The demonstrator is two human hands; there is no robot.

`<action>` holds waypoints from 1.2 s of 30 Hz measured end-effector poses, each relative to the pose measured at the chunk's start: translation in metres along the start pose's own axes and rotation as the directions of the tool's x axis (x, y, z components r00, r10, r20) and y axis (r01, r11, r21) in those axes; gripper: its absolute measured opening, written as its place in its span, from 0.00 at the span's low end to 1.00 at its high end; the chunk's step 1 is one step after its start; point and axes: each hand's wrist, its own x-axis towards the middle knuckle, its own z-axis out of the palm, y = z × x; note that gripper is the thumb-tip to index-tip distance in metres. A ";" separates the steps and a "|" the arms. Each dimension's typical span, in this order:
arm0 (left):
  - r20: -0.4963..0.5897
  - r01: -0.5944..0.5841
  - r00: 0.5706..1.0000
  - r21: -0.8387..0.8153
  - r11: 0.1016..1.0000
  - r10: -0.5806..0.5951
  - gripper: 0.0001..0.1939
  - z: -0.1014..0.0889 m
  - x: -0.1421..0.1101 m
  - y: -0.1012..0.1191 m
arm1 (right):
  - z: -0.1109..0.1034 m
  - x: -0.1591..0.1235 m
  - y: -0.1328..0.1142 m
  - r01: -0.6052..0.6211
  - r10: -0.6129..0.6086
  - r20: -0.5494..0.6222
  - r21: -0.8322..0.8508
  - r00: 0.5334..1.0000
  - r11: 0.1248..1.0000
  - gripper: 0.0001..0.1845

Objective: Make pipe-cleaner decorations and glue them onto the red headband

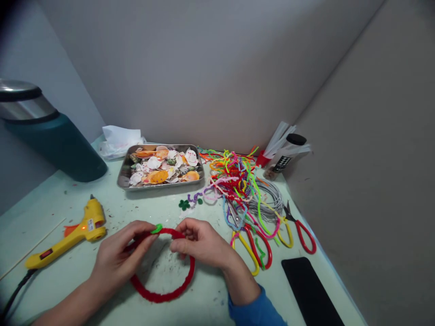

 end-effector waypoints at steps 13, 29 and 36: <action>0.508 0.720 0.688 -0.561 0.408 -0.518 0.12 0.005 0.010 0.004 | -0.013 0.006 0.008 0.247 -0.328 -0.129 -0.425 0.936 0.871 0.07; 0.702 0.808 0.588 -0.532 0.253 -0.402 0.12 0.006 0.011 0.005 | -0.011 0.007 0.009 0.401 -0.554 -0.109 -0.578 0.825 0.711 0.06; 0.697 0.807 0.584 -0.550 0.213 -0.416 0.10 0.005 0.009 0.003 | -0.010 0.007 0.009 0.430 -0.574 -0.095 -0.566 0.813 0.703 0.06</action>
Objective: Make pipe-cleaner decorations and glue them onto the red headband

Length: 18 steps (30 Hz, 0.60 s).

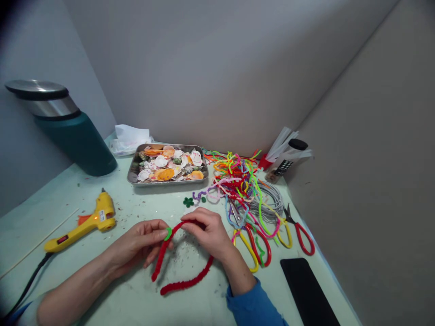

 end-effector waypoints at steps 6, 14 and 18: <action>0.072 0.022 0.997 -0.057 0.998 -0.018 0.10 0.001 -0.002 0.001 | 0.000 -0.001 -0.001 0.009 -0.009 0.018 -0.002 1.000 1.000 0.06; 0.092 0.043 0.995 -0.033 0.999 -0.039 0.15 -0.003 0.001 -0.003 | 0.000 -0.001 -0.003 -0.020 0.022 0.071 -0.019 0.997 1.000 0.08; 0.070 0.019 0.997 -0.041 0.999 -0.016 0.16 -0.004 -0.001 0.000 | -0.007 -0.002 -0.001 -0.190 0.184 0.086 0.056 0.979 0.980 0.12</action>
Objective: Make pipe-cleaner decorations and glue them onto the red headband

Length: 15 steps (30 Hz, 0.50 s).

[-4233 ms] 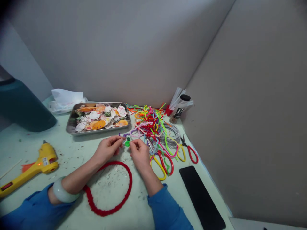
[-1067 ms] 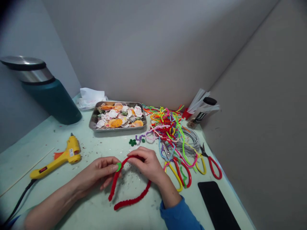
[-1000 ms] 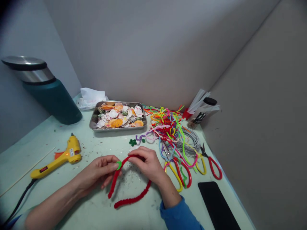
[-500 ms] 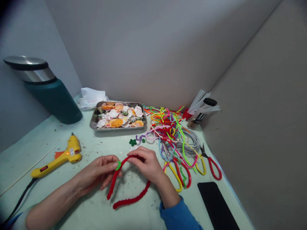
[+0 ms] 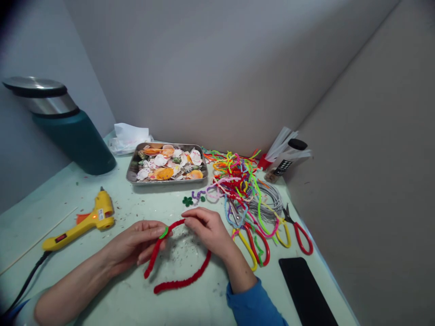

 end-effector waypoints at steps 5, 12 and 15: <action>-0.042 -0.037 0.999 -0.051 0.998 0.035 0.14 0.000 -0.001 0.003 | -0.004 0.000 0.005 -0.139 0.138 0.017 0.198 0.990 0.970 0.12; -0.029 -0.017 0.999 -0.015 1.000 0.016 0.13 0.000 0.001 0.002 | -0.003 0.002 0.004 -0.216 0.237 -0.050 0.266 0.970 0.940 0.12; -0.049 -0.027 0.998 -0.043 0.999 0.025 0.11 0.001 0.002 0.001 | -0.002 0.003 0.008 -0.228 0.250 -0.044 0.287 0.967 0.930 0.12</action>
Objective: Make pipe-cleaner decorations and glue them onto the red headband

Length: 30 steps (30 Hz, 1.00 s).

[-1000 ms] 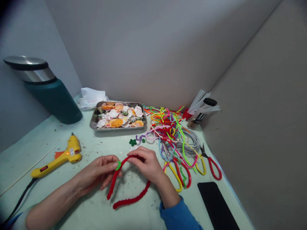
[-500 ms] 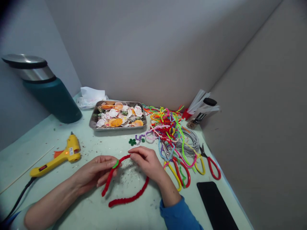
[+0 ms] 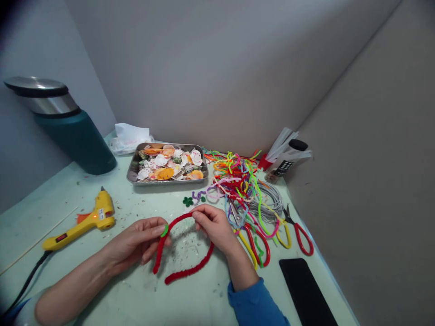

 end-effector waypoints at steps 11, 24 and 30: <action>-0.042 -0.040 0.998 0.021 0.999 0.040 0.12 0.003 0.000 -0.001 | 0.004 0.003 0.003 0.080 -0.081 -0.043 -0.034 0.996 0.996 0.09; -0.104 -0.105 0.987 0.134 0.985 0.119 0.17 0.007 -0.001 0.000 | 0.001 0.005 0.009 0.047 -0.048 -0.048 -0.018 0.998 0.999 0.12; -0.102 -0.113 0.987 0.128 0.985 0.127 0.18 0.006 0.000 0.000 | -0.002 0.003 0.006 0.038 -0.037 -0.017 0.080 0.999 0.996 0.12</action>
